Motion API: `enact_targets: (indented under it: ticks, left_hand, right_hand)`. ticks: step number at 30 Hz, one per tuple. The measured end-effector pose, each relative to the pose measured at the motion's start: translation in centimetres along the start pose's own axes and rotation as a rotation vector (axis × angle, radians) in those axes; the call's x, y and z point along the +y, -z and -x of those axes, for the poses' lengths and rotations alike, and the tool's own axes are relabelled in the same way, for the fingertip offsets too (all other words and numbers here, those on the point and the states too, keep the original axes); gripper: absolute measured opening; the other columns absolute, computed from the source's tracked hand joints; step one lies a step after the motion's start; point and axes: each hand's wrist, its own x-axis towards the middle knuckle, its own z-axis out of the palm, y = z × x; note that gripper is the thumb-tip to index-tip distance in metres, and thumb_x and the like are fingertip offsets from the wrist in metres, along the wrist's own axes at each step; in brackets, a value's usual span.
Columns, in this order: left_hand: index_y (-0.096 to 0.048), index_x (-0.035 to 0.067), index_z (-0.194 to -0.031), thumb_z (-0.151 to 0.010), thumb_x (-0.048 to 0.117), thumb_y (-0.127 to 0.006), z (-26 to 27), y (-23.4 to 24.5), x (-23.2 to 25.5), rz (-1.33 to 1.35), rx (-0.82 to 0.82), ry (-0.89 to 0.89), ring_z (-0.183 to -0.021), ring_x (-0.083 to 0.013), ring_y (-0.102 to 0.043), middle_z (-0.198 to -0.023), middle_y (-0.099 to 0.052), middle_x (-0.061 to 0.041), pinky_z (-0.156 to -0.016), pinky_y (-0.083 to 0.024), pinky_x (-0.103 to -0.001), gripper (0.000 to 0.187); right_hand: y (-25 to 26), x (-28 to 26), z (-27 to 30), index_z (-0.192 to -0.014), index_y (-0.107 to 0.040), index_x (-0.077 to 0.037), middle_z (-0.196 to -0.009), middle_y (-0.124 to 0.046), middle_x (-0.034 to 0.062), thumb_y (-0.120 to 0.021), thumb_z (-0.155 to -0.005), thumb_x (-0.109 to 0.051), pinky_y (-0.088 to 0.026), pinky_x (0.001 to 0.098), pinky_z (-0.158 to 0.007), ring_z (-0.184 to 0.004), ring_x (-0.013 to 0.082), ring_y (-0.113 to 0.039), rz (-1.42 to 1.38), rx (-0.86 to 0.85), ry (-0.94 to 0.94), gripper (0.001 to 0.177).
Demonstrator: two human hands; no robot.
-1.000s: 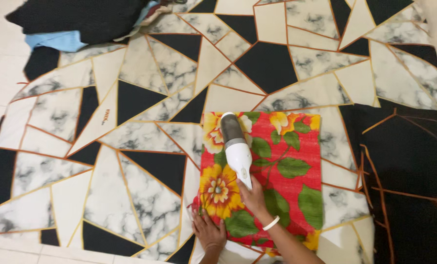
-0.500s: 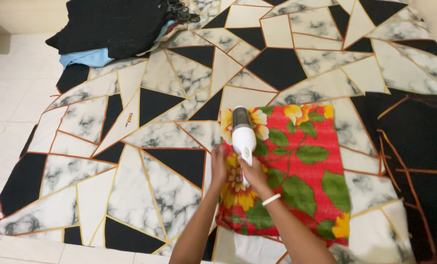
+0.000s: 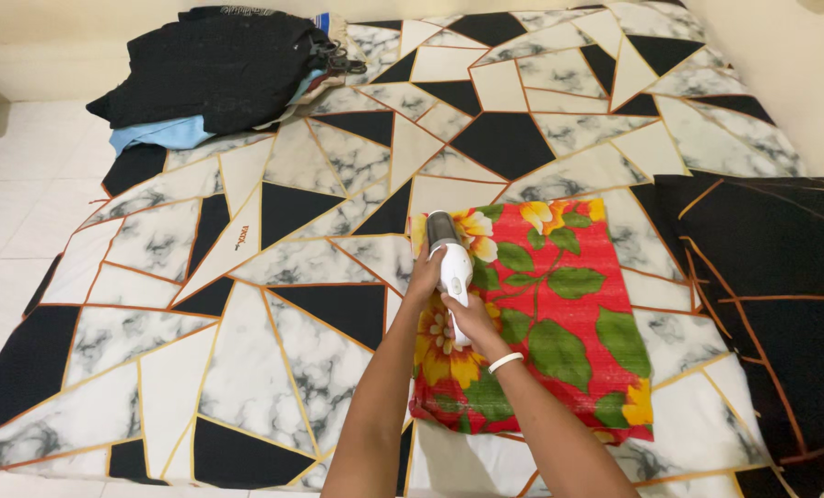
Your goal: The person uses a handheld vacuum cleaner to clean the surface of a bed and then cleans a folded floral cloth.
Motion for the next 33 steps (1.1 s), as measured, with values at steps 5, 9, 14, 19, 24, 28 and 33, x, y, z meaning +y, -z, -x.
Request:
enact_targets:
  ticks: [5, 9, 14, 19, 24, 28, 33]
  left_hand:
    - [-0.030, 0.006, -0.160, -0.091, 0.044, -0.065, -0.2, 0.6, -1.4, 0.007, 0.033, 0.061, -0.131, -0.0258, -0.057, -0.146, -0.056, -0.022, -0.107, -0.043, -0.032, 0.086]
    - [-0.030, 0.002, -0.160, -0.093, 0.044, -0.065, 0.3, 1.0, -2.3, -0.063, 0.037, -0.011, -0.130, -0.0254, -0.057, -0.146, -0.056, -0.022, -0.108, -0.043, -0.032, 0.086]
    - [-0.031, 0.003, -0.159, -0.091, 0.043, -0.064, 2.7, 0.9, -1.6, 0.003, 0.028, -0.038, -0.124, -0.0243, -0.061, -0.142, -0.060, -0.020, -0.104, -0.046, -0.032, 0.085]
    - [-0.034, 0.001, -0.158, -0.093, 0.041, -0.064, 3.6, 1.0, -1.9, 0.009, 0.015, -0.025, -0.120, -0.0228, -0.063, -0.137, -0.063, -0.020, -0.101, -0.048, -0.031, 0.082]
    - [-0.030, 0.001, -0.159, -0.093, 0.040, -0.064, 4.5, 1.3, -2.7, 0.038, 0.002, -0.002, -0.118, -0.0220, -0.063, -0.137, -0.063, -0.020, -0.100, -0.048, -0.031, 0.083]
    - [-0.031, 0.002, -0.159, -0.093, 0.040, -0.063, 6.1, 1.4, -2.7, 0.052, 0.001, -0.050, -0.117, -0.0219, -0.062, -0.138, -0.063, -0.018, -0.099, -0.049, -0.031, 0.083]
    - [-0.031, 0.002, -0.159, -0.092, 0.038, -0.064, 8.7, 1.1, -2.6, 0.115, -0.001, -0.045, -0.120, -0.0232, -0.061, -0.139, -0.061, -0.017, -0.101, -0.047, -0.031, 0.083]
  right_hand:
    - [-0.2, 0.2, 0.8, -0.096, -0.057, -0.004, -0.062, -0.055, 0.0046, -0.065, -0.097, -0.034, -0.044, 0.0345, -0.040, -0.044, 0.0166, -0.053, 0.016, -0.016, -0.009, 0.031]
    - [-0.4, 1.0, 1.6, -0.096, -0.058, -0.006, -0.061, -0.053, 0.0039, -0.065, -0.095, -0.032, -0.046, 0.0363, -0.040, -0.043, 0.0177, -0.054, -0.035, -0.036, -0.049, 0.028]
    - [-0.2, 2.2, 2.5, -0.096, -0.058, -0.005, -0.062, -0.053, 0.0035, -0.066, -0.095, -0.033, -0.046, 0.0352, -0.040, -0.044, 0.0169, -0.053, -0.015, -0.039, -0.020, 0.029]
    - [-0.3, 2.6, 3.5, -0.097, -0.060, -0.005, -0.061, -0.054, 0.0035, -0.067, -0.095, -0.033, -0.045, 0.0337, -0.040, -0.044, 0.0162, -0.053, 0.004, -0.010, -0.031, 0.029]
    - [-0.6, 2.7, 4.9, -0.096, -0.061, -0.007, -0.059, -0.054, 0.0036, -0.066, -0.095, -0.033, -0.044, 0.0330, -0.040, -0.042, 0.0154, -0.051, 0.003, -0.027, -0.041, 0.027]
    - [-0.5, 3.2, 6.1, -0.094, -0.058, -0.005, -0.058, -0.052, 0.0038, -0.067, -0.096, -0.032, -0.043, 0.0341, -0.038, -0.041, 0.0157, -0.050, -0.034, -0.050, -0.022, 0.028]
    - [-0.6, 3.7, 8.3, -0.093, -0.057, -0.004, -0.058, -0.053, 0.0043, -0.067, -0.096, -0.031, -0.042, 0.0353, -0.037, -0.040, 0.0176, -0.051, -0.026, -0.034, -0.036, 0.029]
